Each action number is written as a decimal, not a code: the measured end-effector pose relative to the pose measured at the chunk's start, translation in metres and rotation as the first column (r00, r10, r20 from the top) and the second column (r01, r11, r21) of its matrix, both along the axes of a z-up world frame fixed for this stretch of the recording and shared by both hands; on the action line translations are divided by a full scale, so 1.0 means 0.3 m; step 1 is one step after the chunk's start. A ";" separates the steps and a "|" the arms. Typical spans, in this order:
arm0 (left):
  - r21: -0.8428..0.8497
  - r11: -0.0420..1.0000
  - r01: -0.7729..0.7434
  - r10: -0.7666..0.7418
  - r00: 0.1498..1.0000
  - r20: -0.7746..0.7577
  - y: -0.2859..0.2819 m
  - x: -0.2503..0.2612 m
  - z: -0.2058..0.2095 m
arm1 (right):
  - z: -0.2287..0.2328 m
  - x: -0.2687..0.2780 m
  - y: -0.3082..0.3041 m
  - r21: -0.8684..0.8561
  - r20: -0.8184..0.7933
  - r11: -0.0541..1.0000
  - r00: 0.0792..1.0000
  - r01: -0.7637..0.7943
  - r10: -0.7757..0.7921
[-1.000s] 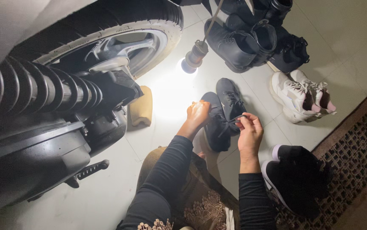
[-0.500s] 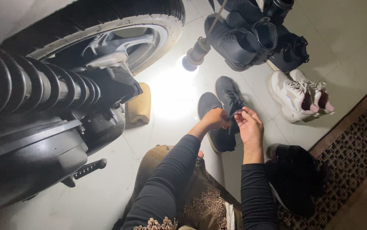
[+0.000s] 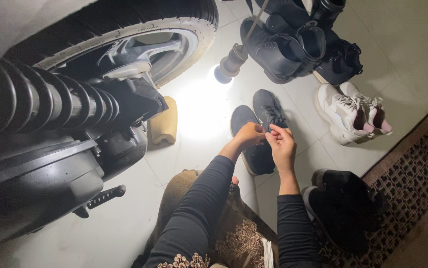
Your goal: The person removes the laces and insoles from a pair of black sneakers, then re-laces them. The task is performed by hand on the floor next to a motorcycle.
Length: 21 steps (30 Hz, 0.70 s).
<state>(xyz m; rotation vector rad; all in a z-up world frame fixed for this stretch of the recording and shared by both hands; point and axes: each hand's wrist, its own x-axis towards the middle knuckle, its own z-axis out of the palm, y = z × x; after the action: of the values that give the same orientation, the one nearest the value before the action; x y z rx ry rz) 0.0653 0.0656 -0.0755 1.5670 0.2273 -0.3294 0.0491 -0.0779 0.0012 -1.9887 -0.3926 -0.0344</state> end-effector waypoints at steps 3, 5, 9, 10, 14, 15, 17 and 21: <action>0.034 0.999 0.030 -0.030 0.999 0.015 0.008 -0.010 0.022 | 0.001 0.038 0.003 -0.142 0.027 0.990 0.999 0.024 -0.021; -0.016 0.999 0.038 -0.038 0.999 -0.012 0.008 -0.009 0.032 | -0.005 0.053 -0.004 -0.213 0.080 0.976 0.996 0.042 -0.026; 0.013 1.000 -0.007 0.007 1.000 0.011 0.009 -0.008 0.040 | -0.041 0.082 -0.023 -0.237 0.299 0.968 0.954 0.083 -0.009; 0.001 1.000 0.002 -0.002 1.000 -0.017 0.011 -0.011 0.042 | -0.056 0.091 -0.026 -0.124 0.225 0.988 0.972 0.095 -0.065; -0.024 0.999 0.047 -0.049 0.995 -0.086 0.009 -0.021 0.063 | -0.093 0.181 -0.070 0.314 -0.100 0.913 0.965 0.260 -0.241; -0.023 0.998 0.062 -0.064 0.993 -0.095 0.008 -0.027 0.068 | -0.090 0.212 -0.097 0.408 -0.187 0.853 0.944 0.326 -0.271; -0.023 0.997 0.071 -0.073 0.994 -0.085 0.014 -0.033 0.078 | -0.070 0.281 -0.161 0.415 -0.169 0.830 0.928 0.373 -0.333; -0.108 0.993 0.047 -0.059 0.991 -0.120 0.022 -0.030 0.097 | -0.019 0.415 -0.273 0.529 -0.252 0.723 0.896 0.444 -0.366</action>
<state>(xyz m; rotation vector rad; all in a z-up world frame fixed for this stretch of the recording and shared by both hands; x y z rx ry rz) 0.0563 0.0722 -0.0463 1.4521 0.2602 -0.4734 0.1737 -0.1597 -0.0044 -1.4186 0.1501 -0.2726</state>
